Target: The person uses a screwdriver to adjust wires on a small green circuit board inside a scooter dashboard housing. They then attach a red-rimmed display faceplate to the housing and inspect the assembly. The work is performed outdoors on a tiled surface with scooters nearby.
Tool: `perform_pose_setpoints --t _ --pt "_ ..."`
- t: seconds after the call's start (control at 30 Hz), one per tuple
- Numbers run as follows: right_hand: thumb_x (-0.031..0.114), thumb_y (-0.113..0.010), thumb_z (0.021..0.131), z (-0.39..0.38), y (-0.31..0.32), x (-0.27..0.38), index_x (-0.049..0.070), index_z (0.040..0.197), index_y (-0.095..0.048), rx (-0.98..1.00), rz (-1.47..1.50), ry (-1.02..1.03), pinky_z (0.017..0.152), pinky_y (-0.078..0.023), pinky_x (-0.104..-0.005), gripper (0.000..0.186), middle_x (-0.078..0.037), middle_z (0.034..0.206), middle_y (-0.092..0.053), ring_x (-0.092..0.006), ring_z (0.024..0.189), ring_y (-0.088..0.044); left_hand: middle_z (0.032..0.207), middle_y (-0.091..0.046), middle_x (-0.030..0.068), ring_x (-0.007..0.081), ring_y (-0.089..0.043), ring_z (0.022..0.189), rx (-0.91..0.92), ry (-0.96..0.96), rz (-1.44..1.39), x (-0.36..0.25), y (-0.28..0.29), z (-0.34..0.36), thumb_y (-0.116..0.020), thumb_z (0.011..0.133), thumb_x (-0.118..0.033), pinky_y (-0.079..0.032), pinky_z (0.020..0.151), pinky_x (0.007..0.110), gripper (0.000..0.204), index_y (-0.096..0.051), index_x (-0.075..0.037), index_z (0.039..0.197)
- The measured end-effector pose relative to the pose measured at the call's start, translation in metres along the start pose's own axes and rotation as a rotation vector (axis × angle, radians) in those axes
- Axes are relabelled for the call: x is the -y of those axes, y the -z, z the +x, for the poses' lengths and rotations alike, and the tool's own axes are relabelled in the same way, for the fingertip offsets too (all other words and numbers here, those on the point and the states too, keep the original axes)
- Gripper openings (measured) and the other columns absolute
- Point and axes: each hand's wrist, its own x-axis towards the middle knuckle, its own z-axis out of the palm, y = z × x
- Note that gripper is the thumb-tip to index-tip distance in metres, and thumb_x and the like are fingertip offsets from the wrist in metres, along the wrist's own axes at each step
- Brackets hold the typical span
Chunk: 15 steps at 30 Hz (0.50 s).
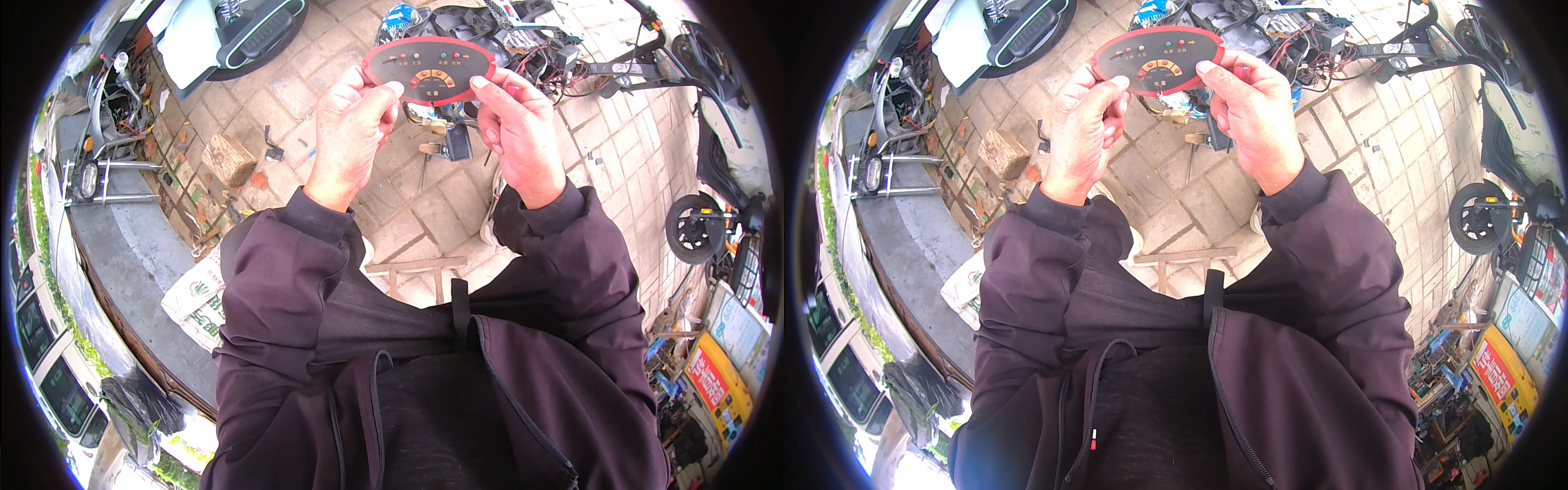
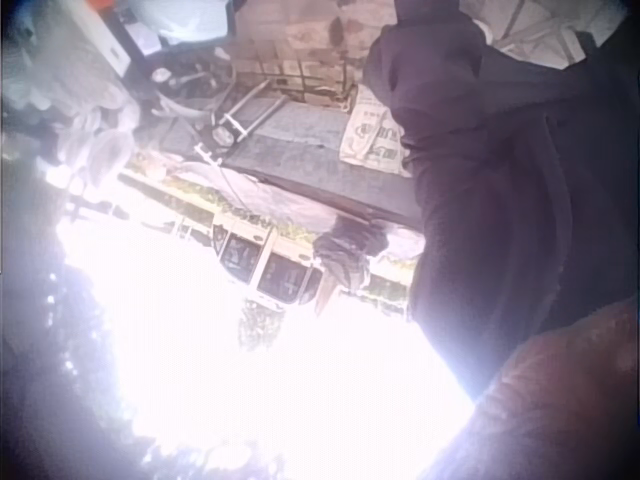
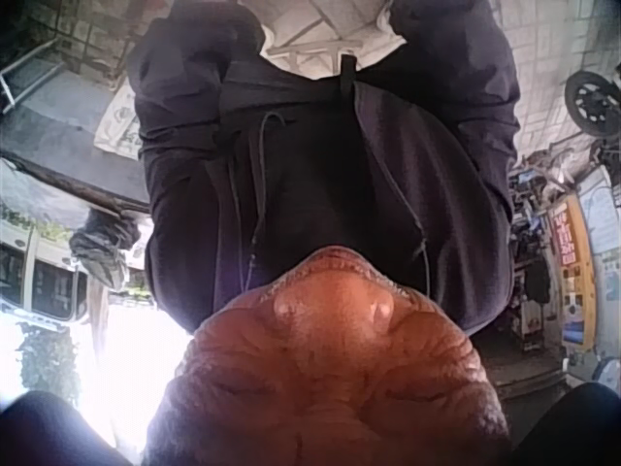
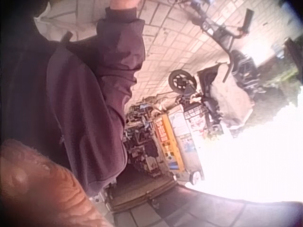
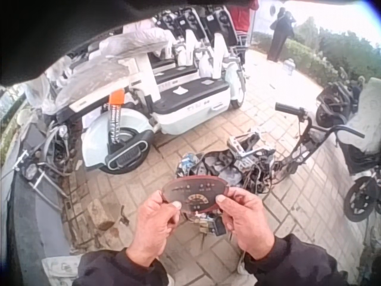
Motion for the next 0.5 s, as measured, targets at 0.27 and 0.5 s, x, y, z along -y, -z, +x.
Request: perform_pose_setpoints --t 0.27,0.5 --pt "0.010 -0.073 0.096 -0.0011 0.0002 0.0007 0.003 0.099 -0.071 -0.018 -0.009 -0.027 0.044 -0.032 -0.0204 0.008 0.005 0.076 -0.061 -0.0021 0.050 -0.043 0.075 -0.057 -0.0033 0.0003 -0.038 0.049 -0.011 0.001 -0.020 -0.0005 -0.0030 -0.0018 -0.067 0.096 -0.011 -0.030 0.044 0.017 0.022 -0.060 -0.005 0.116" --pt "0.017 -0.069 0.100 -0.0003 -0.0020 -0.0001 0.006 0.104 -0.068 -0.040 -0.036 -0.044 0.042 -0.028 -0.0206 0.012 0.004 0.066 -0.055 -0.0034 0.047 -0.041 0.074 -0.059 -0.0025 0.0013 -0.039 0.049 -0.016 -0.005 -0.010 0.0002 -0.0007 0.0006 -0.065 0.097 -0.011 -0.030 0.045 0.018 0.013 -0.061 -0.006 0.108"
